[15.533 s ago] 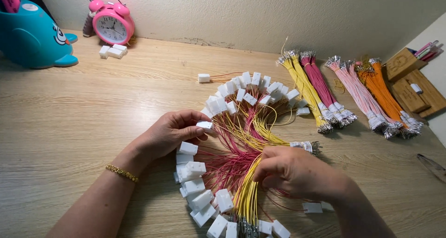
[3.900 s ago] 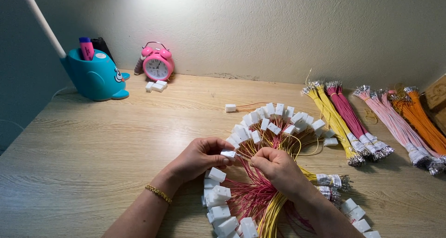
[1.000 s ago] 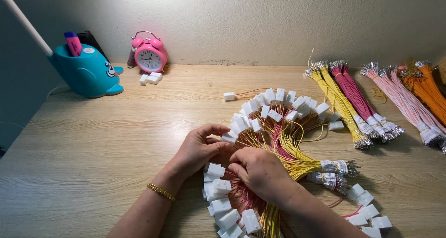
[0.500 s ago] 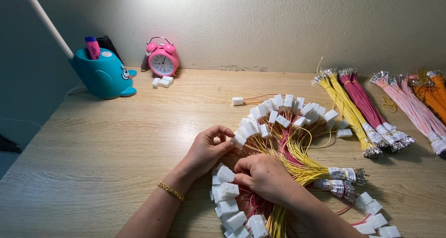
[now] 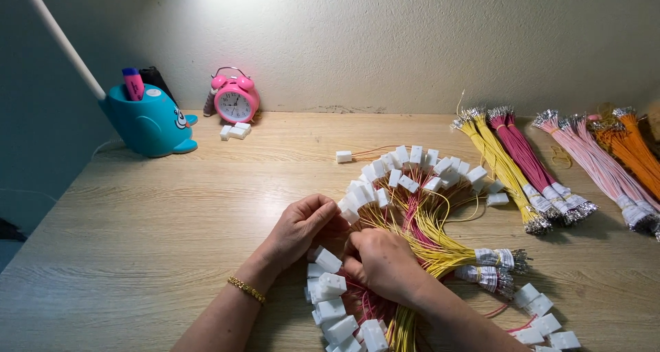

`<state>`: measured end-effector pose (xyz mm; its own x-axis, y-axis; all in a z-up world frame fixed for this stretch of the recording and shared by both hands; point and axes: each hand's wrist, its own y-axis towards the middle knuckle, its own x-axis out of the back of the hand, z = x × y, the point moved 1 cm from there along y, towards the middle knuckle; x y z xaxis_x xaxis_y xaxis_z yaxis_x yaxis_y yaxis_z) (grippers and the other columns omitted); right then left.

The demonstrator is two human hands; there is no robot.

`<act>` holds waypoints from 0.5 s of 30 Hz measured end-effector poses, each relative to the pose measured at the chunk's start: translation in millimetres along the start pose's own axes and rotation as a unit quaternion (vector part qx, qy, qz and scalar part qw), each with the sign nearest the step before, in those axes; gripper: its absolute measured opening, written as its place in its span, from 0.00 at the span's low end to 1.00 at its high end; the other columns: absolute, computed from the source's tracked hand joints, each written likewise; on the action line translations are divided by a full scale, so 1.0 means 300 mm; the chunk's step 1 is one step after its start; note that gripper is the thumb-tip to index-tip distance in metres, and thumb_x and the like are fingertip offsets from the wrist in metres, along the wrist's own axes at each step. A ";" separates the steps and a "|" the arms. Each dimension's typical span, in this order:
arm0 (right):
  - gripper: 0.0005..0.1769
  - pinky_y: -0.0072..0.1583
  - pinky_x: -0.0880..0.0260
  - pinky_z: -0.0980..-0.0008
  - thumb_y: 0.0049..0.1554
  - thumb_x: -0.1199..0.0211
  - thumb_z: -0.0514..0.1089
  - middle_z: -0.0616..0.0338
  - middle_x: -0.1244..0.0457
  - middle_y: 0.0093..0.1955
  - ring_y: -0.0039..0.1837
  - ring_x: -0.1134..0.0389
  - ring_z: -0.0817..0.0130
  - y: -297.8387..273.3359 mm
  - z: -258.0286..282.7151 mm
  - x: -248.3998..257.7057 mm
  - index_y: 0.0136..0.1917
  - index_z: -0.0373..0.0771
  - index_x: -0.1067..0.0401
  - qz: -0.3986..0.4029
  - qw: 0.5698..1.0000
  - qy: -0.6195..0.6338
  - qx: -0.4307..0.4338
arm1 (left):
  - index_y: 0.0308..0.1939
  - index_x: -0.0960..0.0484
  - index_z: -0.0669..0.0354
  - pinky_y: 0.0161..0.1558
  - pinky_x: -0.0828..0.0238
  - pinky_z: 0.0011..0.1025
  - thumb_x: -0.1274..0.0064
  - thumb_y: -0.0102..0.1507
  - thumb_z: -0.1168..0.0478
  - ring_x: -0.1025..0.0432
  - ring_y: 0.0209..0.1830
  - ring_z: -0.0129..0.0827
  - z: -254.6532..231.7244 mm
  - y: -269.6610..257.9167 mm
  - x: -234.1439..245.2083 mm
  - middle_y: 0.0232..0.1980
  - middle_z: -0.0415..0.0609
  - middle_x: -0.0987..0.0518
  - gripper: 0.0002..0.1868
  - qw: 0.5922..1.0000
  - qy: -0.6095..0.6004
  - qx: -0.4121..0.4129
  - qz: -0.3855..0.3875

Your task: Assembling small plastic wire connectors by inserting wire terminals into housings.

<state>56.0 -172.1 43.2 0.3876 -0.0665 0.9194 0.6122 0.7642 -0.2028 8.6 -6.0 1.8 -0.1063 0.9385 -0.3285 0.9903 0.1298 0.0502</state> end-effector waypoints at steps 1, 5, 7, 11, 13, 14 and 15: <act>0.10 0.49 0.36 0.61 0.54 0.41 0.56 0.64 0.34 0.44 0.47 0.34 0.65 -0.009 -0.003 0.010 0.42 0.50 0.28 -0.002 1.000 0.000 0.000 | 0.35 0.25 0.62 0.40 0.22 0.28 0.54 0.66 0.58 0.23 0.35 0.34 -0.008 -0.002 -0.004 0.37 0.56 0.18 0.11 1.000 0.001 -0.001 0.001; 0.09 0.46 0.36 0.67 0.56 0.45 0.52 0.66 0.35 0.40 0.42 0.36 0.71 -0.043 -0.006 0.057 0.37 0.48 0.31 -0.040 0.990 0.132 -0.008 | 0.39 0.22 0.64 0.40 0.25 0.28 0.59 0.67 0.53 0.24 0.36 0.33 -0.066 -0.021 -0.018 0.37 0.54 0.18 0.17 0.998 0.058 0.014 -0.007; 0.11 0.43 0.36 0.70 0.57 0.45 0.51 0.66 0.35 0.40 0.41 0.36 0.72 -0.054 -0.013 0.075 0.36 0.47 0.32 -0.048 0.983 0.178 -0.015 | 0.39 0.20 0.61 0.39 0.29 0.25 0.60 0.67 0.52 0.25 0.36 0.31 -0.097 -0.031 -0.025 0.37 0.51 0.18 0.18 0.995 0.102 0.013 -0.004; 0.10 0.40 0.37 0.73 0.57 0.41 0.49 0.66 0.36 0.35 0.37 0.37 0.74 -0.059 -0.028 0.100 0.35 0.44 0.29 -0.082 0.961 0.264 -0.026 | 0.38 0.21 0.62 0.39 0.32 0.24 0.57 0.65 0.55 0.28 0.36 0.29 -0.125 -0.044 -0.044 0.38 0.52 0.19 0.14 0.997 0.063 0.041 0.003; 0.10 0.38 0.39 0.73 0.57 0.40 0.46 0.66 0.37 0.32 0.35 0.39 0.74 -0.056 -0.032 0.099 0.35 0.43 0.28 -0.085 0.953 0.288 -0.035 | 0.39 0.21 0.63 0.42 0.29 0.26 0.55 0.65 0.57 0.28 0.38 0.31 -0.121 -0.047 -0.045 0.39 0.53 0.21 0.13 0.998 0.013 0.059 0.001; 0.10 0.38 0.38 0.73 0.56 0.40 0.47 0.66 0.36 0.33 0.35 0.39 0.74 -0.053 -0.036 0.095 0.35 0.44 0.28 -0.092 0.956 0.278 -0.033 | 0.40 0.22 0.63 0.44 0.27 0.27 0.55 0.64 0.56 0.26 0.40 0.33 -0.113 -0.045 -0.040 0.42 0.54 0.20 0.13 0.998 0.018 0.052 0.005; 0.10 0.38 0.37 0.72 0.56 0.41 0.48 0.67 0.36 0.33 0.35 0.38 0.74 -0.050 -0.040 0.091 0.35 0.45 0.28 -0.098 0.958 0.267 -0.031 | 0.41 0.22 0.63 0.46 0.26 0.28 0.54 0.64 0.56 0.24 0.42 0.35 -0.105 -0.042 -0.035 0.45 0.54 0.19 0.13 0.999 0.022 0.046 0.009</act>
<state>65.7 -193.1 67.2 0.5480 -0.5372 0.6412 0.7427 0.6652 -0.0775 -5.6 -7.3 34.4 -0.0911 0.9540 -0.2855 0.9958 0.0855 -0.0320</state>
